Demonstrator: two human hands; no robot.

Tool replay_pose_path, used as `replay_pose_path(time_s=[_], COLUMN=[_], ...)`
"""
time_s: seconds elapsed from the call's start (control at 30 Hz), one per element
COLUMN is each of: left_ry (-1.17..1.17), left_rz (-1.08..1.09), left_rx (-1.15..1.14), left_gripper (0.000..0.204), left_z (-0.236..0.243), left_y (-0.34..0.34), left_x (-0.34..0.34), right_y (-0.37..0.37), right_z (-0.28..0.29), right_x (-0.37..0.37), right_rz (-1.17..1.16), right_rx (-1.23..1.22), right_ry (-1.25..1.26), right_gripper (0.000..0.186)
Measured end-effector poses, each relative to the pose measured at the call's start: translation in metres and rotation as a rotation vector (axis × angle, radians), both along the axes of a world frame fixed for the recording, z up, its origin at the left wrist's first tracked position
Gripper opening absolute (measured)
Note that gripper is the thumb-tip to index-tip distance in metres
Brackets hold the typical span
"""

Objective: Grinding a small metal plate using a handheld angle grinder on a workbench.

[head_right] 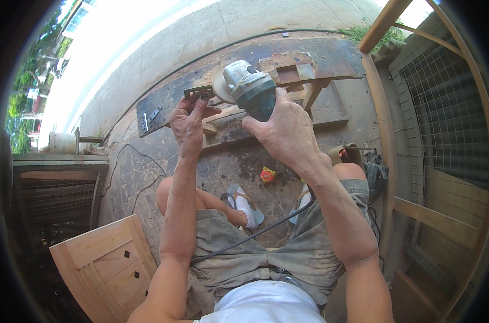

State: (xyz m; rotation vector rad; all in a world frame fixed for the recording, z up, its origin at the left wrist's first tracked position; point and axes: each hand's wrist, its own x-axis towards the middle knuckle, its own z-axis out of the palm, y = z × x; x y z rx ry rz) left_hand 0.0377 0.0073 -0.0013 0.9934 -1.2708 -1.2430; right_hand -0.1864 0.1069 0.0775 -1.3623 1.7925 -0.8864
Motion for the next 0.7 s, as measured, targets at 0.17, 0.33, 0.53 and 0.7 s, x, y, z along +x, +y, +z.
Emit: replay_pose_path(time_s=[0.17, 0.33, 0.53, 0.7], left_ry=[0.052, 0.054, 0.047, -0.002], left_rz=[0.067, 0.082, 0.035, 0.012], left_rx=[0.045, 0.083, 0.068, 0.03], left_gripper=[0.025, 0.025, 0.028, 0.027], left_z=[0.008, 0.007, 0.004, 0.001], left_y=[-0.004, -0.005, -0.001, 0.001], left_x=[0.007, 0.006, 0.003, -0.001], right_y=[-0.002, -0.003, -0.004, -0.003], right_z=[-0.005, -0.006, -0.004, -0.005], right_x=[-0.008, -0.007, 0.003, 0.005], right_rz=[-0.037, -0.05, -0.014, 0.0], right_rx=[0.008, -0.049, -0.053, -0.05], right_ry=[0.064, 0.047, 0.008, 0.014], right_gripper=[0.066, 0.066, 0.065, 0.065])
